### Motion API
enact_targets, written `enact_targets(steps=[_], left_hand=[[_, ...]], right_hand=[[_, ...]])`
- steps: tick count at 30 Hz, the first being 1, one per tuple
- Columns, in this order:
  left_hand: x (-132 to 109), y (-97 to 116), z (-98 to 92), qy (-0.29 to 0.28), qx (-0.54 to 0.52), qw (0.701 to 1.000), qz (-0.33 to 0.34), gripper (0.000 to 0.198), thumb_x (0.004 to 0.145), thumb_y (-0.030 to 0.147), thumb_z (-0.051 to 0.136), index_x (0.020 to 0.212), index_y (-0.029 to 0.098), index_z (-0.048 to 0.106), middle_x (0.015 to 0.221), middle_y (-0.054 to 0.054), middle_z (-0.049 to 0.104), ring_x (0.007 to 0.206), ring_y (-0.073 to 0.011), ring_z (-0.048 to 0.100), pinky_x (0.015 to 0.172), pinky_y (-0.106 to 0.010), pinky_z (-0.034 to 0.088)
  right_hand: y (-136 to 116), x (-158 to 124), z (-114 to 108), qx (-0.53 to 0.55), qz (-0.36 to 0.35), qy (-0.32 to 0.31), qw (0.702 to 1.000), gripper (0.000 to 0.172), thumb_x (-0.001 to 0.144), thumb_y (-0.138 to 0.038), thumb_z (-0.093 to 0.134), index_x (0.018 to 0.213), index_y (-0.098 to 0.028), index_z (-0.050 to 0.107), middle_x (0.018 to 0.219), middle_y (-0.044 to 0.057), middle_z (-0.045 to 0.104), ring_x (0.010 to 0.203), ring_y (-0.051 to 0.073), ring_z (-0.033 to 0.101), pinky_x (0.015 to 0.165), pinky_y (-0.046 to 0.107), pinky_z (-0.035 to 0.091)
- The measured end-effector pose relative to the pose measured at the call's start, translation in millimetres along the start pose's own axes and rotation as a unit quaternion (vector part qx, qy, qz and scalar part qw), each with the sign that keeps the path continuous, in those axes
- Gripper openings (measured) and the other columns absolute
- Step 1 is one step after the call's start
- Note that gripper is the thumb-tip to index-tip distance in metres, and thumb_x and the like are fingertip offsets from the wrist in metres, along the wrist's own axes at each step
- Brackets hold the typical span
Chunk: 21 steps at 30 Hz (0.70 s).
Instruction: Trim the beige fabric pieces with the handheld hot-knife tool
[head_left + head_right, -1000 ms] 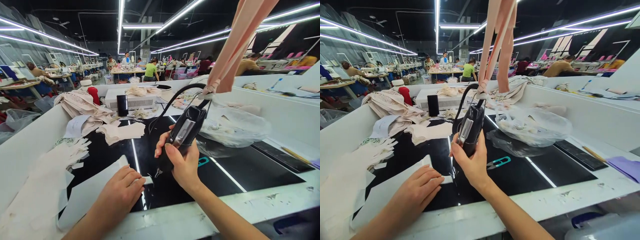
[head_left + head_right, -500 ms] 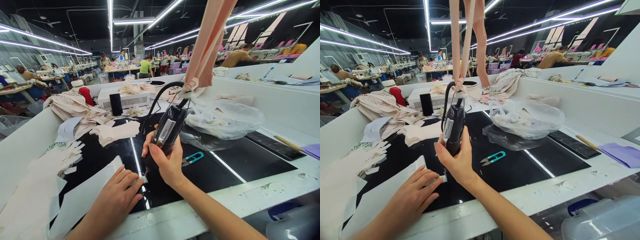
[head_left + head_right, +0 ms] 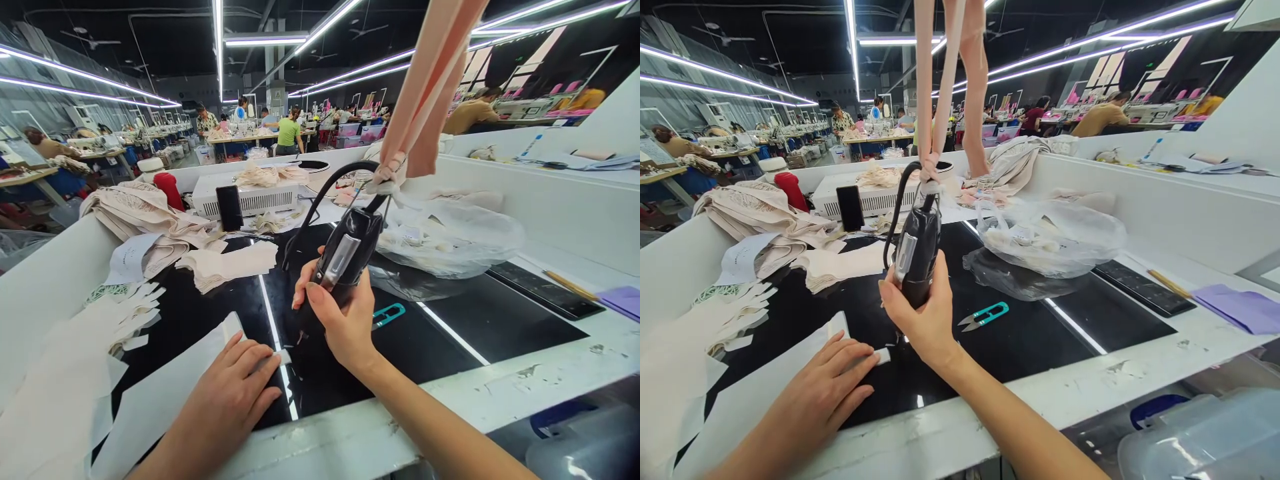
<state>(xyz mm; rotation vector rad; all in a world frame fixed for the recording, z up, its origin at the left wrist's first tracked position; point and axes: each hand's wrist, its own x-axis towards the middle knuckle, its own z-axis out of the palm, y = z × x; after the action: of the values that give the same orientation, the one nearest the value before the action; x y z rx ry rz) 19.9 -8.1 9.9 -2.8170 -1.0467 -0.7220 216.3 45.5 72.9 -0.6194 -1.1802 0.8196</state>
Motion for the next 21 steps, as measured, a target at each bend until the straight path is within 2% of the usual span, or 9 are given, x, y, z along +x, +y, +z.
enact_targets(steps=[8, 21], left_hand=[[-0.5, -2.0, 1.9, -0.006, 0.002, 1.000, 0.008, 0.029, 0.112, 0.029, 0.046, 0.130, 0.019, 0.066, 0.118, -0.006, 0.074, 0.109, -0.0229, 0.073, 0.111, -0.052, 0.056], [1.6, 3.0, -0.3, -0.015, 0.004, 1.000, -0.006, 0.031, 0.113, 0.029, 0.043, 0.132, 0.019, 0.065, 0.119, -0.008, 0.074, 0.112, -0.0221, 0.072, 0.113, -0.050, 0.055]], right_hand=[[6.7, 0.0, 7.7, 0.002, 0.004, 0.009, 1.000, 0.032, 0.083, -0.034, 0.077, 0.097, -0.027, 0.049, 0.074, -0.008, 0.064, 0.053, 0.010, 0.059, 0.050, 0.025, 0.053], [2.8, -2.3, 3.2, -0.011, 0.005, -0.004, 1.000, 0.035, 0.083, -0.032, 0.076, 0.100, -0.028, 0.047, 0.072, -0.008, 0.064, 0.052, 0.011, 0.059, 0.050, 0.026, 0.053]])
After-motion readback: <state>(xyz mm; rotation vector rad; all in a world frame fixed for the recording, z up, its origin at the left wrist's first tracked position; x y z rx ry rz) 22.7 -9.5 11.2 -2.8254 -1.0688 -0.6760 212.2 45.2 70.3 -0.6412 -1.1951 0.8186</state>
